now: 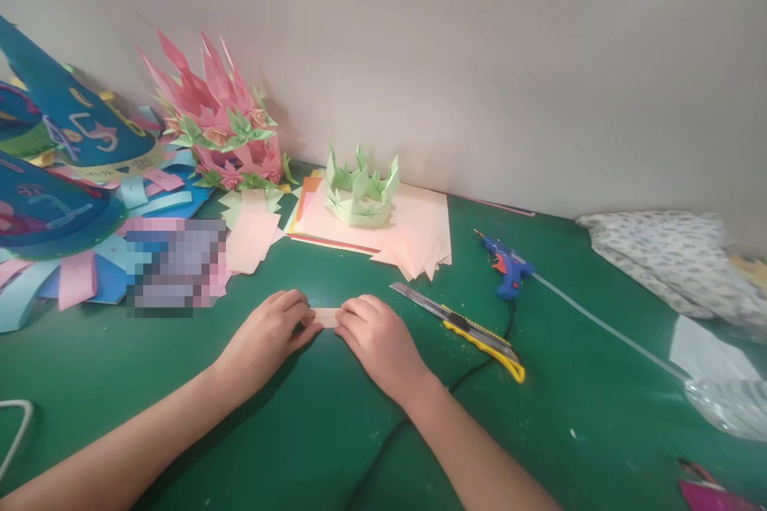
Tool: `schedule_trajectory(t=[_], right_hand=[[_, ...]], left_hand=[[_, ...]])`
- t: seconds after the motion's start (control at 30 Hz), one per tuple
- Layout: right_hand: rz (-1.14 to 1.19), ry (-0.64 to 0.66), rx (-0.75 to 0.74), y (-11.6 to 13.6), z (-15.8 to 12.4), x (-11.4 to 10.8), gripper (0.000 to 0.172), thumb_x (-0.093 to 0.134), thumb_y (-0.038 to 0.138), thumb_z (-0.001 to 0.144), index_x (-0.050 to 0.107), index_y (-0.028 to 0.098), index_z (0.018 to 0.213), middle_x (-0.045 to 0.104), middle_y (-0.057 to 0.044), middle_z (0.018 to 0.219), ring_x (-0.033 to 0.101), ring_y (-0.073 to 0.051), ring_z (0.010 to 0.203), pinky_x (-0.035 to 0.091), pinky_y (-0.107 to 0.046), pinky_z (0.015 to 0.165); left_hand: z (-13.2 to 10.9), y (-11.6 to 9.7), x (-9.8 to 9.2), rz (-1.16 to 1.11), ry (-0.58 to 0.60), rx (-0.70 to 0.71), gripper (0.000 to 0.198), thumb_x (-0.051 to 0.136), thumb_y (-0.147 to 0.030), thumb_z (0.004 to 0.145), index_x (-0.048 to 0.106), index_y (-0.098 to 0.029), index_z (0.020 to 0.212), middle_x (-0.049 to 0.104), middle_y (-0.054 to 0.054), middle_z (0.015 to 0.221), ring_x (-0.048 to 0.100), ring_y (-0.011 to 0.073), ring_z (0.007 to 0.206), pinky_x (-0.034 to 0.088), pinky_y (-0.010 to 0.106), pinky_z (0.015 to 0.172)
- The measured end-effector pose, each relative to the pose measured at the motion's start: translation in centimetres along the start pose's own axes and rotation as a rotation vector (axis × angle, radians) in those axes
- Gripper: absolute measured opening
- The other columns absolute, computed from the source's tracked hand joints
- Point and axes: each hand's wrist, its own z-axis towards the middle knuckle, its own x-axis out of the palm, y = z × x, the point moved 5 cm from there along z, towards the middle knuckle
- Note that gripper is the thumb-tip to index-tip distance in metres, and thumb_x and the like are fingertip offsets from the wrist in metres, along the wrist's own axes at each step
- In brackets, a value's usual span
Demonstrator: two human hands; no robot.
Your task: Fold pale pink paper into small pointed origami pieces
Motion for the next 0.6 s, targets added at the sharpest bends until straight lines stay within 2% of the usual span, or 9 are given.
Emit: schedule_trajectory(t=[0.07,0.17,0.33,0.47,0.6], right_hand=[[-0.013,0.008,-0.016,0.0,0.0,0.0,0.017,0.045,0.019,0.089,0.062,0.019,0.093,0.063,-0.006,0.090,0.055,-0.019,0.089,0.048,-0.035,0.078],[-0.027,0.023,-0.037,-0.1,0.1,0.1,0.019,0.043,0.020,0.090,0.062,0.017,0.092,0.062,-0.006,0.089,0.055,-0.019,0.087,0.047,-0.035,0.078],[0.002,0.000,-0.036,-0.3,0.2,0.3,0.021,0.041,0.019,0.091,0.062,0.016,0.092,0.062,-0.007,0.089,0.054,-0.019,0.086,0.046,-0.035,0.078],[0.095,-0.027,0.010,-0.9,0.4,0.1,0.020,0.042,0.019,0.090,0.062,0.017,0.093,0.064,-0.006,0.089,0.055,-0.018,0.084,0.046,-0.035,0.076],[0.249,-0.124,0.087,-1.7,0.4,-0.3,0.023,0.052,0.025,0.085,0.059,0.023,0.107,0.065,-0.004,0.096,0.058,-0.019,0.090,0.048,-0.035,0.078]], left_hand=[[0.1,-0.1,0.0,0.007,-0.016,0.004,0.024,0.042,-0.023,0.087,0.056,-0.014,0.071,0.055,0.006,0.073,0.050,0.0181,0.067,0.046,0.034,0.064],[0.2,-0.4,-0.1,-0.103,-0.034,0.028,0.014,0.043,-0.018,0.086,0.056,-0.014,0.082,0.057,0.007,0.085,0.052,0.0187,0.078,0.046,0.034,0.072],[0.5,-1.1,0.0,-0.242,0.022,0.133,0.017,0.042,-0.014,0.086,0.055,-0.018,0.096,0.060,0.004,0.093,0.052,0.0186,0.087,0.045,0.032,0.077],[1.0,-0.6,0.3,-0.248,-0.003,0.076,0.019,0.038,-0.017,0.089,0.056,-0.018,0.092,0.062,0.004,0.088,0.054,0.0186,0.082,0.044,0.032,0.072],[1.1,0.2,0.1,-0.365,-0.082,-0.046,0.013,0.040,-0.019,0.087,0.053,-0.019,0.088,0.062,0.002,0.084,0.054,0.0163,0.075,0.043,0.029,0.066]])
